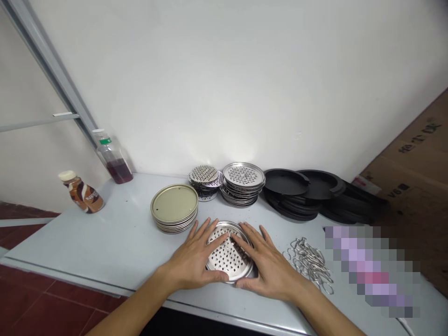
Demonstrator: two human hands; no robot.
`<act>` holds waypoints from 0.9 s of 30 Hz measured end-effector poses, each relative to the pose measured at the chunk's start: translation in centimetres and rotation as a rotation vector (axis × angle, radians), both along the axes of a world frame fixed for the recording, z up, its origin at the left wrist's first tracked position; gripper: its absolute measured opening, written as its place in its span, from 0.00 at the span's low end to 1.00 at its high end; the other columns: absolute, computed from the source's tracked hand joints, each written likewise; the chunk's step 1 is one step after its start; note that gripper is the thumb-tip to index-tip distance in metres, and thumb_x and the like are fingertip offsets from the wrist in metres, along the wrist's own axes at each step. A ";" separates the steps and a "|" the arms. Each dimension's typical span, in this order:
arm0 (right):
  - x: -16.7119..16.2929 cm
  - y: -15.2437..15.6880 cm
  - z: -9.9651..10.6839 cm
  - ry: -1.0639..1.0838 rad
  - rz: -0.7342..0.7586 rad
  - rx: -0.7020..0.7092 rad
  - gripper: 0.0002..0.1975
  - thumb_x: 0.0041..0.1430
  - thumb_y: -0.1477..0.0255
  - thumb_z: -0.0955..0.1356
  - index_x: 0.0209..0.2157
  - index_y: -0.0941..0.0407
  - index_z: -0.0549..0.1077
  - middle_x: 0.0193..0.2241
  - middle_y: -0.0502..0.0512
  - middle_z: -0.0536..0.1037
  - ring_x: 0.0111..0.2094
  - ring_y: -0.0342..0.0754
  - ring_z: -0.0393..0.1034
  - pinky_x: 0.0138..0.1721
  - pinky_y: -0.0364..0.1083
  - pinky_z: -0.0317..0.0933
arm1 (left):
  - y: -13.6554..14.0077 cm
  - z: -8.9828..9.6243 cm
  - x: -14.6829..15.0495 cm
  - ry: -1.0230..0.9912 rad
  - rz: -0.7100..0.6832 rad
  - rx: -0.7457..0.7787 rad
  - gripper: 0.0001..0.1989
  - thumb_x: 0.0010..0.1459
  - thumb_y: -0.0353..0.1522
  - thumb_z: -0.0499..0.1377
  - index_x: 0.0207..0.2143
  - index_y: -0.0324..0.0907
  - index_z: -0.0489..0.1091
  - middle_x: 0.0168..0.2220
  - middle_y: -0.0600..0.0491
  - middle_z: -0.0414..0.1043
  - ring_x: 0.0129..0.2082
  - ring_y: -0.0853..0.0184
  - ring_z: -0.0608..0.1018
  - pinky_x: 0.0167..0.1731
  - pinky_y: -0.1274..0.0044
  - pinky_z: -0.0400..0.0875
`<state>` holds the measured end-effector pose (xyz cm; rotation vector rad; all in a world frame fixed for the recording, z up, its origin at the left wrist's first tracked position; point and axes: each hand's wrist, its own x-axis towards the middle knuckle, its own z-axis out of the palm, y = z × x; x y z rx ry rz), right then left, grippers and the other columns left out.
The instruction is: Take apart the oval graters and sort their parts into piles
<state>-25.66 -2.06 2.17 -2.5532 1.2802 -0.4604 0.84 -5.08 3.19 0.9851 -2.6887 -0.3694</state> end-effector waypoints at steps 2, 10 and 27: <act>0.0 0.0 0.1 -0.012 -0.002 0.004 0.51 0.49 0.44 0.68 0.68 0.48 0.46 0.69 0.65 0.44 0.68 0.68 0.37 0.62 0.73 0.32 | 0.0 0.0 0.0 0.009 -0.006 -0.011 0.45 0.54 0.55 0.57 0.68 0.53 0.43 0.70 0.45 0.39 0.69 0.46 0.45 0.62 0.46 0.43; -0.6 -0.1 0.6 -0.073 -0.051 0.035 0.43 0.51 0.46 0.68 0.65 0.50 0.59 0.66 0.66 0.55 0.67 0.66 0.45 0.63 0.71 0.33 | -0.1 0.1 0.0 -0.068 -0.038 0.014 0.45 0.57 0.55 0.54 0.69 0.51 0.38 0.71 0.45 0.33 0.69 0.46 0.42 0.62 0.47 0.45; -0.9 0.4 1.4 -0.060 -0.064 0.105 0.52 0.44 0.41 0.69 0.66 0.50 0.55 0.66 0.71 0.52 0.67 0.69 0.41 0.63 0.72 0.29 | -10.3 5.5 -11.1 0.403 0.368 -0.370 0.17 0.63 0.38 0.56 0.51 0.41 0.69 0.63 0.39 0.57 0.64 0.48 0.59 0.60 0.52 0.54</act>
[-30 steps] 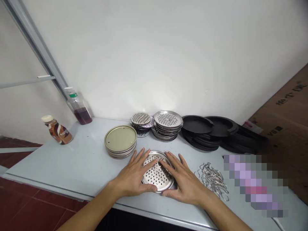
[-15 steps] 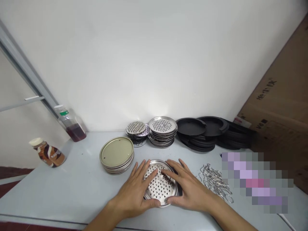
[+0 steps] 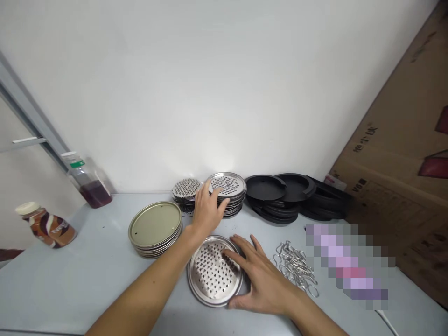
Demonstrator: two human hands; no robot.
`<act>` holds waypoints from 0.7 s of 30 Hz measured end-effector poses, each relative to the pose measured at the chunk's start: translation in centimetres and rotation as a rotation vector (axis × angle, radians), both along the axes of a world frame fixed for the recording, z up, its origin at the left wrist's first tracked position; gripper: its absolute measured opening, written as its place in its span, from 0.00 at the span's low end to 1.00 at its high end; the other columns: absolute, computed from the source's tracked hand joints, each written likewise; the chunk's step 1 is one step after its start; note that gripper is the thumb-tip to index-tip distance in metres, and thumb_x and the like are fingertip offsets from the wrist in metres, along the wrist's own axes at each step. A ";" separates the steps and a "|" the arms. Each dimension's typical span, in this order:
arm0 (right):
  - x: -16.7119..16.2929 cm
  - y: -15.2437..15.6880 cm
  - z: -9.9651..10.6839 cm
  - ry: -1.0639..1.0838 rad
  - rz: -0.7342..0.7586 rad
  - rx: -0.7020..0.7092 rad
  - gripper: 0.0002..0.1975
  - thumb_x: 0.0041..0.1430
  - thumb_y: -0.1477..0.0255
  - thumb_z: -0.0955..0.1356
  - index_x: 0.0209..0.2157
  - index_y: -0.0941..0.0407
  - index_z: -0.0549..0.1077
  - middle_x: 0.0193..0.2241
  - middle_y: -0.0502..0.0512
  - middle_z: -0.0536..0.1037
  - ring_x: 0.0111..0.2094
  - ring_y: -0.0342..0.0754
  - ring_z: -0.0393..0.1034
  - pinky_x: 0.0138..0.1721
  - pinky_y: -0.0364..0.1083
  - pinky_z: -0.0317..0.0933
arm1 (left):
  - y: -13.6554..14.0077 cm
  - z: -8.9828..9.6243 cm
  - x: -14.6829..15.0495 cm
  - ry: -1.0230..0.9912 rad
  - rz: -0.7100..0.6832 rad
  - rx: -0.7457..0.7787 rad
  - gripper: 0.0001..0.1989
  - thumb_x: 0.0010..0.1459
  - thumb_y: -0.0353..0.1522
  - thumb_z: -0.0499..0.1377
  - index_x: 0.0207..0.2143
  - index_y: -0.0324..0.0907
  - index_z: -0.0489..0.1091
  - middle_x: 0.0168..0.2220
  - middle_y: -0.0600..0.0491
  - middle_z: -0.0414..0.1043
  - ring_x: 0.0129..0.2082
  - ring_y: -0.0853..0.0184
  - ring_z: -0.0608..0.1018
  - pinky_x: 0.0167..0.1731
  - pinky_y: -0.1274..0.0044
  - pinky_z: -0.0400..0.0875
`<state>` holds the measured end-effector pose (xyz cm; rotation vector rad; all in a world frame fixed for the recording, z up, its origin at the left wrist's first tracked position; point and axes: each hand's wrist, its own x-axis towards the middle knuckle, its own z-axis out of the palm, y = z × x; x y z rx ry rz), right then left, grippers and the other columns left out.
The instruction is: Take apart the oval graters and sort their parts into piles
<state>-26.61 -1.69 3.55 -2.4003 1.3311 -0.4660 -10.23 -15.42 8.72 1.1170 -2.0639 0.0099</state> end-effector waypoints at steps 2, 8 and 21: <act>-0.1 0.0 -0.1 -0.010 -0.001 0.000 0.53 0.43 0.42 0.70 0.66 0.51 0.54 0.67 0.71 0.51 0.67 0.69 0.41 0.63 0.72 0.29 | -0.8 0.2 -0.1 0.060 -0.007 0.026 0.10 0.61 0.36 0.58 0.42 0.41 0.72 0.59 0.40 0.62 0.61 0.50 0.65 0.58 0.56 0.60; -0.3 0.0 -0.2 -0.029 -0.008 -0.013 0.51 0.44 0.44 0.71 0.65 0.50 0.56 0.66 0.68 0.53 0.67 0.68 0.42 0.63 0.71 0.27 | -1.2 1.2 0.6 0.137 -0.035 0.161 0.04 0.56 0.34 0.63 0.34 0.43 0.74 0.52 0.45 0.71 0.57 0.55 0.71 0.56 0.61 0.64; -0.5 -0.1 -0.2 -0.042 -0.006 0.047 0.51 0.44 0.45 0.72 0.66 0.48 0.54 0.67 0.65 0.51 0.68 0.66 0.39 0.64 0.68 0.23 | 2.5 5.6 3.1 0.466 -0.193 0.150 0.08 0.59 0.38 0.61 0.36 0.44 0.72 0.57 0.48 0.69 0.59 0.60 0.70 0.59 0.66 0.61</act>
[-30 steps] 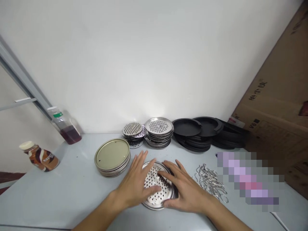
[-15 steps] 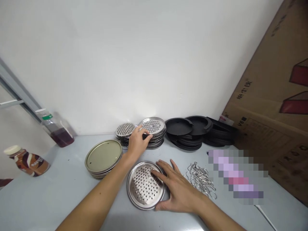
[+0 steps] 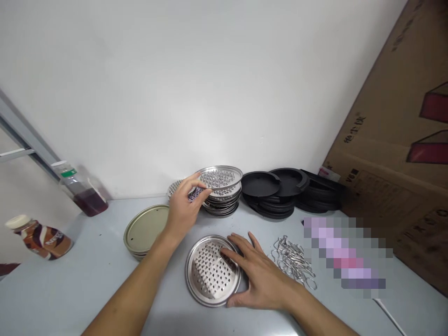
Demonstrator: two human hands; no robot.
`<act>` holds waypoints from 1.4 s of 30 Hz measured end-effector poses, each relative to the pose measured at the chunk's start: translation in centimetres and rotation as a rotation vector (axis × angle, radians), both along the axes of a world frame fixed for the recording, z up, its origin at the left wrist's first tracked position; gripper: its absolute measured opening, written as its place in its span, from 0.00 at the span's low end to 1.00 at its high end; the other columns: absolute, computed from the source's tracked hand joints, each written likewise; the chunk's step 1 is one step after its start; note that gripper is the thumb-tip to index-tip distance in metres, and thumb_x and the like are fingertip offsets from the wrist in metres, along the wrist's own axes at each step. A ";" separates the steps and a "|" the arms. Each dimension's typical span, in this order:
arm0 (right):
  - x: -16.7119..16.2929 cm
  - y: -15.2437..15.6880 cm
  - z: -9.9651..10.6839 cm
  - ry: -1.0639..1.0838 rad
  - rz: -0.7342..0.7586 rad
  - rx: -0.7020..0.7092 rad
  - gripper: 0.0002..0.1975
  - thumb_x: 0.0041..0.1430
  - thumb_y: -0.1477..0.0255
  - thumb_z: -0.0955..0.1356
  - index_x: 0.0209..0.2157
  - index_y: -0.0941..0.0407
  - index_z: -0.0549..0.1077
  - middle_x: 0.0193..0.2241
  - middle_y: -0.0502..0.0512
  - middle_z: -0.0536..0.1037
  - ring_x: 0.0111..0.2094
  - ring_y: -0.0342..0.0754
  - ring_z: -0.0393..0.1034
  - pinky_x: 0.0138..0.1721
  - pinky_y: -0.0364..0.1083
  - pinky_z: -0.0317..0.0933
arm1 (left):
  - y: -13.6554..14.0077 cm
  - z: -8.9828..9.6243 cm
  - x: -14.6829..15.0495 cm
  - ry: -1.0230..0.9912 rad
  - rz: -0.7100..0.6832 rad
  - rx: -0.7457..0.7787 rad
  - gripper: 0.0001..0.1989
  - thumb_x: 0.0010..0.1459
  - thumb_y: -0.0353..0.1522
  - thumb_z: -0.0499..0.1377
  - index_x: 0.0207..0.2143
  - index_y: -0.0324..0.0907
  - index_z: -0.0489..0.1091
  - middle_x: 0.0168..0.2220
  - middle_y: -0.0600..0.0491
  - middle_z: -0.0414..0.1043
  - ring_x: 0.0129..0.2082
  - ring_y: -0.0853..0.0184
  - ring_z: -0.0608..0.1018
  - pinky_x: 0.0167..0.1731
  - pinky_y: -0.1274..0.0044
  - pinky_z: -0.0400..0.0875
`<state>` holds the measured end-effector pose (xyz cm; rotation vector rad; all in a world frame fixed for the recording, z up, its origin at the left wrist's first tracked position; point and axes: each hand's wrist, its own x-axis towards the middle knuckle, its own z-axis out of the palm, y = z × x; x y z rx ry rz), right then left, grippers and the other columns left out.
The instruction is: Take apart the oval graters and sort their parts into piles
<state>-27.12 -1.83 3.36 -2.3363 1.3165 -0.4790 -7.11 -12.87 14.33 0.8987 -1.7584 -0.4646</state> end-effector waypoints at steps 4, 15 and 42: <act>-0.2 0.1 -0.3 -0.146 -0.068 0.021 0.50 0.46 0.47 0.72 0.67 0.48 0.51 0.67 0.63 0.53 0.67 0.65 0.44 0.65 0.68 0.30 | 4.9 -0.7 3.9 0.188 -0.055 0.338 0.15 0.62 0.44 0.57 0.44 0.44 0.68 0.54 0.48 0.72 0.53 0.61 0.76 0.54 0.68 0.69; 0.9 -0.4 -0.7 -0.674 -0.318 0.042 0.32 0.64 0.61 0.64 0.66 0.51 0.52 0.30 0.50 0.73 0.33 0.48 0.69 0.40 0.48 0.66 | 8.1 -6.8 6.5 0.174 -0.159 1.056 0.25 0.55 0.55 0.55 0.38 0.42 0.61 0.28 0.54 0.74 0.25 0.59 0.82 0.21 0.74 0.76; -1.0 0.6 0.4 -0.124 -0.124 0.079 0.60 0.33 0.48 0.77 0.66 0.49 0.53 0.62 0.63 0.60 0.63 0.68 0.49 0.63 0.65 0.43 | 8.9 -10.6 7.8 -0.669 0.098 0.314 0.27 0.65 0.47 0.49 0.59 0.43 0.65 0.49 0.43 0.72 0.52 0.54 0.72 0.52 0.62 0.67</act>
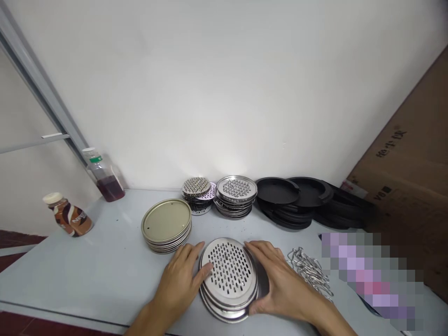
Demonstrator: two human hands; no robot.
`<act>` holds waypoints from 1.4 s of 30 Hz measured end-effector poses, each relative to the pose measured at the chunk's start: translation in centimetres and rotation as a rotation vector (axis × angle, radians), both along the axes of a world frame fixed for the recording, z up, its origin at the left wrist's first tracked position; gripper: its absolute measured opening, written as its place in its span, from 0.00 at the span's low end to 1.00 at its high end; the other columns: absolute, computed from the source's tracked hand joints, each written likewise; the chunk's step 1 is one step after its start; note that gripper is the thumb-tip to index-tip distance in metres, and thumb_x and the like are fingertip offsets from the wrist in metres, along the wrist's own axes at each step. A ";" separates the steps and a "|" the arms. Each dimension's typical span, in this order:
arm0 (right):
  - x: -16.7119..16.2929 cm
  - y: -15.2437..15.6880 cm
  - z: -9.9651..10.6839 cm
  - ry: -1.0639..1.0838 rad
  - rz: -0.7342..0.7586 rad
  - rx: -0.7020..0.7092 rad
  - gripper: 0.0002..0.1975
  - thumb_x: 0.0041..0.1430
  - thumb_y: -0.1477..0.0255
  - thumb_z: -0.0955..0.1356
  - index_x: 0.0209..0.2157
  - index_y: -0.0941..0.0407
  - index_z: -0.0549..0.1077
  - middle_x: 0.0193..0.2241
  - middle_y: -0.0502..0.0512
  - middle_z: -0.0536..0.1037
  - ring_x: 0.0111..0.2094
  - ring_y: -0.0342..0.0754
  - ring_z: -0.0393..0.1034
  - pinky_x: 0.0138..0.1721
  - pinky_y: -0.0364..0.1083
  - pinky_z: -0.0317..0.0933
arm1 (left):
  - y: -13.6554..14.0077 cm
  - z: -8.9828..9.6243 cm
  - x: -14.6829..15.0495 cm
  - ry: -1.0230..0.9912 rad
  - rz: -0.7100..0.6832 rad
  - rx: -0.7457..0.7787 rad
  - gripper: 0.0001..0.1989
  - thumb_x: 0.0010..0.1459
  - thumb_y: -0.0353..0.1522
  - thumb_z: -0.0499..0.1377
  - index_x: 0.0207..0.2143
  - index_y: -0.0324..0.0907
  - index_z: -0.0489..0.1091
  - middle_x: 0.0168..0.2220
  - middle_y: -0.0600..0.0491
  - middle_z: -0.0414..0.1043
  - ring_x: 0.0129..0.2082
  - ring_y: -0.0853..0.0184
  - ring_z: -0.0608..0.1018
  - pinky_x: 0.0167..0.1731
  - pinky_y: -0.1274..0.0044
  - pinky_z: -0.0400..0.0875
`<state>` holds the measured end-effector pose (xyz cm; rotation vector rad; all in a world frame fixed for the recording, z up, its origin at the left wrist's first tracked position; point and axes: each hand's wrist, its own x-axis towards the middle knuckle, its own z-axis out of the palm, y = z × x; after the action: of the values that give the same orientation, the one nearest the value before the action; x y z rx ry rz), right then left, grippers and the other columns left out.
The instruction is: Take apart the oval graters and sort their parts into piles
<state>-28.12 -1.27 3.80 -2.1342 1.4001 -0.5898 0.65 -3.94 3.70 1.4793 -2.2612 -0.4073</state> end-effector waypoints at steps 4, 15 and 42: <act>-0.6 -0.1 -0.8 -0.019 0.067 -0.008 0.62 0.35 0.53 0.78 0.68 0.46 0.46 0.67 0.60 0.53 0.67 0.68 0.41 0.65 0.68 0.30 | 0.3 -0.7 1.4 -0.056 -0.261 0.006 0.45 0.53 0.55 0.58 0.68 0.51 0.48 0.68 0.45 0.50 0.66 0.47 0.56 0.61 0.57 0.58; 0.4 0.0 -0.7 -0.046 0.079 -0.027 0.56 0.36 0.49 0.77 0.66 0.46 0.54 0.65 0.61 0.58 0.67 0.64 0.47 0.65 0.67 0.28 | 0.2 -2.2 1.3 -0.104 -0.310 0.013 0.55 0.43 0.60 0.61 0.68 0.53 0.45 0.70 0.43 0.42 0.68 0.42 0.49 0.62 0.47 0.49; 1.2 0.4 -0.9 -0.135 0.027 0.061 0.45 0.44 0.63 0.76 0.63 0.47 0.59 0.67 0.58 0.50 0.67 0.62 0.46 0.65 0.60 0.46 | 0.7 -1.8 1.5 0.015 -0.248 0.037 0.54 0.38 0.55 0.68 0.66 0.52 0.53 0.69 0.43 0.46 0.67 0.42 0.51 0.62 0.47 0.51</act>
<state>-26.89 -0.85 2.86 -2.0227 1.2980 -0.6593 2.19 -3.25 1.93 1.2110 -2.4457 -0.5339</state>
